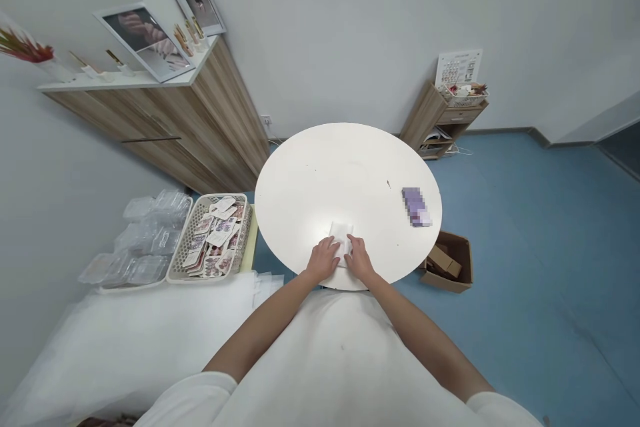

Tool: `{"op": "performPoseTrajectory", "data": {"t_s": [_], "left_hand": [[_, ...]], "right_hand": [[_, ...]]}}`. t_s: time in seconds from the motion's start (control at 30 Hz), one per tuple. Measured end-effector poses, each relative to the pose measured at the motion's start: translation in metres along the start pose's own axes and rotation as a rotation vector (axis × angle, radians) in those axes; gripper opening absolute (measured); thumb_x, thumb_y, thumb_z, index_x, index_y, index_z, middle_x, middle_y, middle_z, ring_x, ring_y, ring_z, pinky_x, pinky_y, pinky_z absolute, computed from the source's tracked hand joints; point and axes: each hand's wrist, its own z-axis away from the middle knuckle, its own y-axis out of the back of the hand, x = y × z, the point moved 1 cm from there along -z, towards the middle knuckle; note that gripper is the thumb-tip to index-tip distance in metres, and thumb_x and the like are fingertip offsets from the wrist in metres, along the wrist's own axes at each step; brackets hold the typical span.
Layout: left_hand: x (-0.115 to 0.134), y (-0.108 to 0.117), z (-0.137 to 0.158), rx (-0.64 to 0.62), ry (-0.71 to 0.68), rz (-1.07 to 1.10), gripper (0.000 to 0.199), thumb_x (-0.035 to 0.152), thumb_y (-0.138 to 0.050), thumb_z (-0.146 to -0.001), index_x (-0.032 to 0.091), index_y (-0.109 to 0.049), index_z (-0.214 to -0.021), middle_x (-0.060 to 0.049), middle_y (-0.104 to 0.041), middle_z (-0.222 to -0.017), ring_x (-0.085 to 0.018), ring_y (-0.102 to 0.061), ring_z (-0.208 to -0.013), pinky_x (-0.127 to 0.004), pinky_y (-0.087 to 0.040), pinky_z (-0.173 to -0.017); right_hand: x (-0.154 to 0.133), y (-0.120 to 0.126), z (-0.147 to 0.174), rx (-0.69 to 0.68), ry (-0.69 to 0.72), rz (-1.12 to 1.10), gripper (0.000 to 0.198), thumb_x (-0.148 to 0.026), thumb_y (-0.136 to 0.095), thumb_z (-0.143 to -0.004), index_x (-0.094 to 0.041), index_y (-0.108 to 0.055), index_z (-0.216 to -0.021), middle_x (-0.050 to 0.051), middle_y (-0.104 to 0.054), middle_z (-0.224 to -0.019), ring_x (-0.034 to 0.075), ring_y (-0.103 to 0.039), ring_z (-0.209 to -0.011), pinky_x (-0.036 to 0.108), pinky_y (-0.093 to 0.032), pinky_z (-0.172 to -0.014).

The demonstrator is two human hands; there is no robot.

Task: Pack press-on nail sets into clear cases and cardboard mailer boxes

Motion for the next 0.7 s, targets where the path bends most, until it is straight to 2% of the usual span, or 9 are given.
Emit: {"op": "performPoseTrajectory", "data": {"t_s": [0.1,0.17,0.23,0.4,0.53,0.6,0.7], "left_hand": [[0.0,-0.001,0.0,-0.001,-0.018,0.037,0.043,0.021,-0.049,-0.074,0.026,-0.045,-0.117,-0.003,-0.034,-0.136,-0.024,-0.023,-0.126,-0.04,-0.022,-0.101],[-0.003,-0.001,-0.002,0.008,-0.039,0.063,0.045,0.021,-0.05,-0.073,0.027,-0.045,-0.117,-0.003,-0.037,-0.133,-0.024,-0.026,-0.125,-0.04,-0.024,-0.1],[-0.005,0.0,-0.006,0.014,-0.054,0.092,0.045,0.022,-0.052,-0.071,0.026,-0.046,-0.116,-0.005,-0.041,-0.13,-0.024,-0.03,-0.123,-0.039,-0.027,-0.098],[-0.003,0.008,-0.01,0.002,-0.025,0.231,0.043,0.024,-0.056,-0.068,0.023,-0.051,-0.11,-0.006,-0.052,-0.117,-0.024,-0.041,-0.112,-0.036,-0.032,-0.094],[0.001,0.007,0.004,-0.056,0.044,0.442,0.037,0.039,-0.055,-0.07,0.022,-0.056,-0.103,-0.007,-0.058,-0.104,-0.025,-0.047,-0.103,-0.034,-0.036,-0.087],[0.0,0.001,0.013,-0.073,0.018,0.48,0.039,0.044,-0.057,-0.067,0.023,-0.057,-0.101,-0.007,-0.058,-0.104,-0.024,-0.048,-0.102,-0.034,-0.036,-0.087],[-0.002,-0.011,0.019,0.026,-0.021,0.517,0.042,0.038,-0.062,-0.064,0.023,-0.055,-0.103,-0.006,-0.056,-0.109,-0.023,-0.048,-0.101,-0.034,-0.036,-0.089]], "right_hand": [[-0.004,0.001,0.01,-0.057,0.173,0.195,0.068,-0.03,-0.057,-0.069,-0.024,-0.026,-0.129,0.009,-0.032,-0.131,0.024,-0.032,-0.117,0.038,-0.032,-0.091],[-0.006,0.0,0.009,-0.142,0.199,0.298,0.08,-0.035,-0.064,-0.062,-0.025,-0.023,-0.13,0.008,-0.028,-0.136,0.027,-0.027,-0.121,0.041,-0.029,-0.093],[-0.008,-0.001,0.003,-0.183,0.175,0.36,0.084,-0.033,-0.066,-0.06,-0.023,-0.022,-0.131,0.009,-0.027,-0.137,0.028,-0.028,-0.12,0.041,-0.03,-0.092],[-0.011,0.01,-0.007,-0.275,0.187,0.362,0.065,-0.021,-0.059,-0.063,-0.014,-0.035,-0.123,0.013,-0.042,-0.124,0.024,-0.043,-0.107,0.034,-0.036,-0.085],[-0.004,0.024,0.005,-0.362,0.106,0.197,0.051,-0.025,-0.058,-0.065,-0.017,-0.046,-0.113,0.01,-0.048,-0.115,0.021,-0.049,-0.098,0.03,-0.039,-0.08],[0.0,0.029,0.01,-0.363,0.055,0.108,0.041,-0.028,-0.054,-0.068,-0.018,-0.05,-0.107,0.008,-0.048,-0.114,0.019,-0.051,-0.094,0.028,-0.041,-0.077],[0.001,0.034,0.006,-0.359,-0.028,0.084,0.022,-0.031,-0.052,-0.07,-0.018,-0.056,-0.087,0.006,-0.054,-0.105,0.017,-0.054,-0.083,0.025,-0.042,-0.068]]}}
